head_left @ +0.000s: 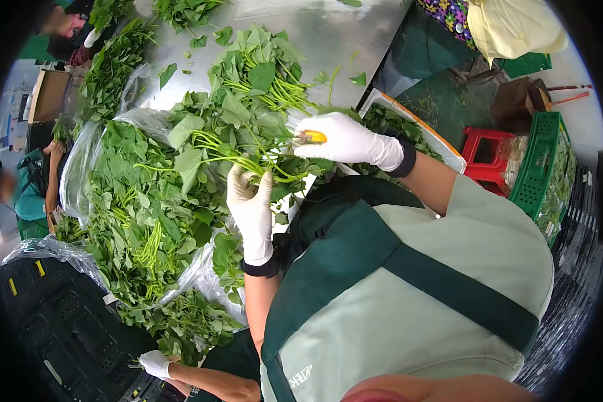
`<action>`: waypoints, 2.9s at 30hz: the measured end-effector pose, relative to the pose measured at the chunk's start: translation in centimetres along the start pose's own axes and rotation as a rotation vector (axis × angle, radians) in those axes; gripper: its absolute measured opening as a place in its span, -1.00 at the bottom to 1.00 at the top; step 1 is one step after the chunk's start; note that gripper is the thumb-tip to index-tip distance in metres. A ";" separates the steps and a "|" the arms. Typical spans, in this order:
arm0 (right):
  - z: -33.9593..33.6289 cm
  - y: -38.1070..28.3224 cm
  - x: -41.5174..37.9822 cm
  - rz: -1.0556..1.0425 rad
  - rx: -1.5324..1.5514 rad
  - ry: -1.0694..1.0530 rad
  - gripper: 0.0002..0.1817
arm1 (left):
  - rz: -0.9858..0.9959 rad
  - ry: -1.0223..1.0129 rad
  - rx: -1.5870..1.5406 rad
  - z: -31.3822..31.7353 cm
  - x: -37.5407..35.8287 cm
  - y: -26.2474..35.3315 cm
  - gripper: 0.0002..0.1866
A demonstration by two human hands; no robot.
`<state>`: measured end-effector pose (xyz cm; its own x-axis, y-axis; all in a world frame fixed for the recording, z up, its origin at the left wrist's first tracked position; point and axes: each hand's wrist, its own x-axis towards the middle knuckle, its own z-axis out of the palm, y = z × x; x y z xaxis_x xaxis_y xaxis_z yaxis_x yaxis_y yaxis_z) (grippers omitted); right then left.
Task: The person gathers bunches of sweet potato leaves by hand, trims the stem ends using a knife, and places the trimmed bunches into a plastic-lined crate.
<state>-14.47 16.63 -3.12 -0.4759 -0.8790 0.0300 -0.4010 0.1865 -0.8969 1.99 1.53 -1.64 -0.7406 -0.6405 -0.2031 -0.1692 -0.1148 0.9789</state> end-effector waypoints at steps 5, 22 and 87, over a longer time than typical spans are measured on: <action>2.2 -0.1 -0.4 0.112 0.213 -0.275 -0.71 | 0.078 0.045 -0.026 0.7 0.1 0.0 -0.58; 1.9 -1.1 1.0 -0.254 -0.101 -0.066 -0.78 | -0.103 -0.094 0.068 -0.8 0.1 1.4 -0.80; 1.3 8.9 6.1 0.152 -0.322 0.333 -0.78 | 0.196 0.357 -0.036 -3.3 -1.9 1.1 -0.90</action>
<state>-19.94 12.39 -11.46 -0.7515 -0.6527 0.0960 -0.5042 0.4744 -0.7216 5.34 0.13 -0.09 -0.4829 -0.8757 0.0021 -0.0194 0.0131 0.9997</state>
